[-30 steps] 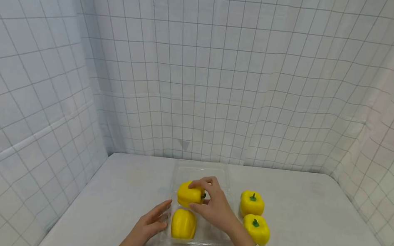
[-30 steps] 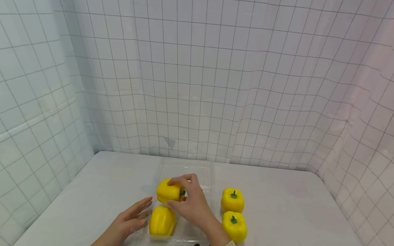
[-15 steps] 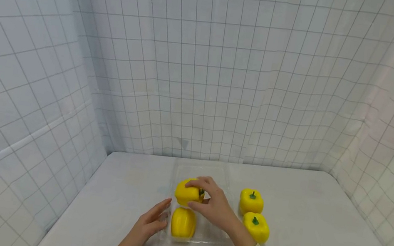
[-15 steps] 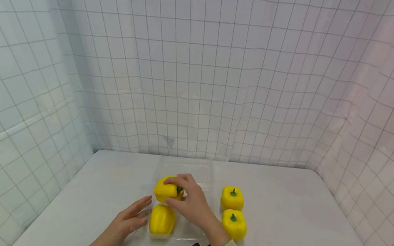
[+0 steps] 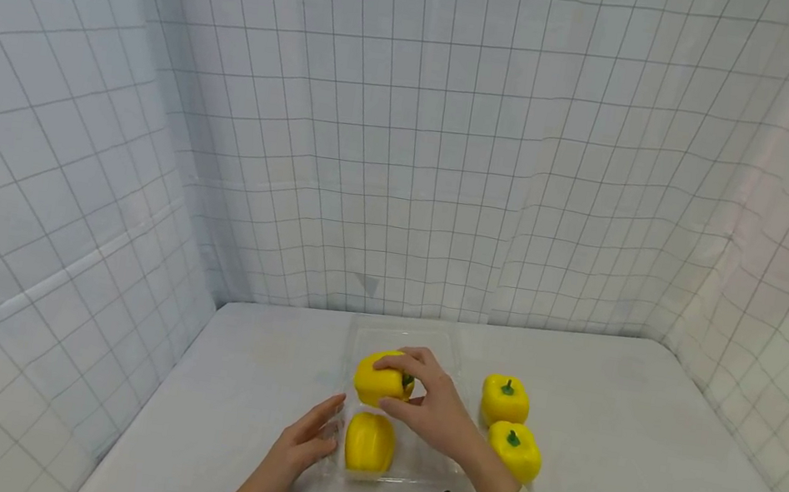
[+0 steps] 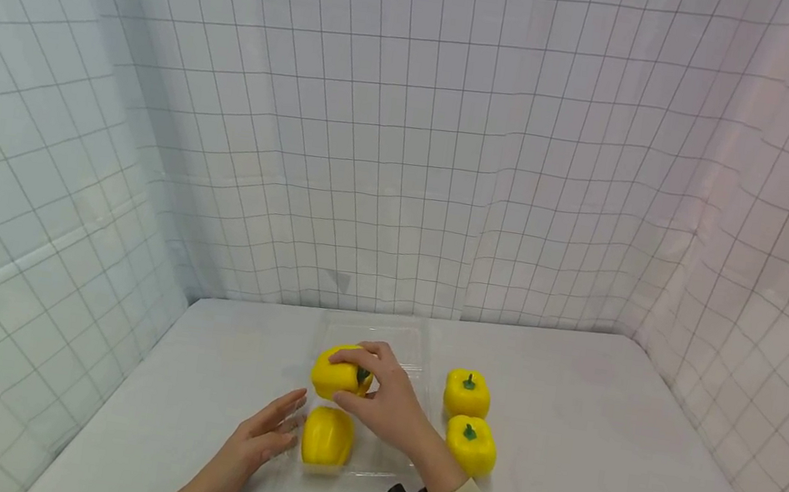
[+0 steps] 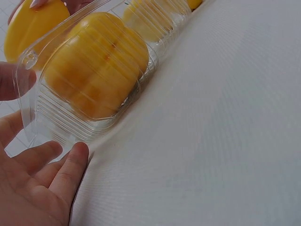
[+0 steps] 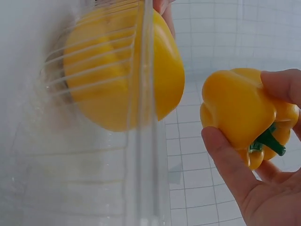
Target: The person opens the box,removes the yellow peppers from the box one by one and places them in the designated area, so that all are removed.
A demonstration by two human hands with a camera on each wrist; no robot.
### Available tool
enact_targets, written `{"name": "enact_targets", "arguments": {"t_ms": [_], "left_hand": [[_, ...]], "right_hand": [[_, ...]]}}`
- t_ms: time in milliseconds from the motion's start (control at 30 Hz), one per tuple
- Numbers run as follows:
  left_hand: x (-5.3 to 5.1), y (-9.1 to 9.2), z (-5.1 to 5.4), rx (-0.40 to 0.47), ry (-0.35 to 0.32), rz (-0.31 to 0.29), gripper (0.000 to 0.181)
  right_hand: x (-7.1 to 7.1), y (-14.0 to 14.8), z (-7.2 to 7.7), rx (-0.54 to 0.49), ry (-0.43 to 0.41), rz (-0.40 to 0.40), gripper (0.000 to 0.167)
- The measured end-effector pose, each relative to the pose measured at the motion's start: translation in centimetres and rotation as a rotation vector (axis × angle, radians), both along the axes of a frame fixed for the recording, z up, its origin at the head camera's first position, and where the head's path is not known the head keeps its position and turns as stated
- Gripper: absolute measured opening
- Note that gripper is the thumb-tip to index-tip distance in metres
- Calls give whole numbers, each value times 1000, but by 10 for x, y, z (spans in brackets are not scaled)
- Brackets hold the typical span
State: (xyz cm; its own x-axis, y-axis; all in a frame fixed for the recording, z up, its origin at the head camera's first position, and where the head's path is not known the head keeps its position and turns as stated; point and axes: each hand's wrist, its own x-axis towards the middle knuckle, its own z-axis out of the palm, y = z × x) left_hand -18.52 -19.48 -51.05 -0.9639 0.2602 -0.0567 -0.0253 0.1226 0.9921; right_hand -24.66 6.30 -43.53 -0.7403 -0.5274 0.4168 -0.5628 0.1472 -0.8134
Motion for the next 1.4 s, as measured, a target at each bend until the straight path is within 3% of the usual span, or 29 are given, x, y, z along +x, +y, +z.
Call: {"name": "enact_targets", "arguments": {"t_ms": [267,500,733,1000,1400], "left_hand": [[-1,2,4,-40,3,21,62],[-4,2,6,-31,31,53,62],[-3,1,3,-29,34,46,62],[-2,1,1,-23,27,41,62],[1,2,-2,3,5,37,63]], "right_hand": [[1,7,9,-46,5,3,44],[3,12,21,-41,41,-50,51],[6,18,30,-23,102,-138,51],[10,28,36,32,160,-136,53],[15,47,41,65,221,-208,70]]}}
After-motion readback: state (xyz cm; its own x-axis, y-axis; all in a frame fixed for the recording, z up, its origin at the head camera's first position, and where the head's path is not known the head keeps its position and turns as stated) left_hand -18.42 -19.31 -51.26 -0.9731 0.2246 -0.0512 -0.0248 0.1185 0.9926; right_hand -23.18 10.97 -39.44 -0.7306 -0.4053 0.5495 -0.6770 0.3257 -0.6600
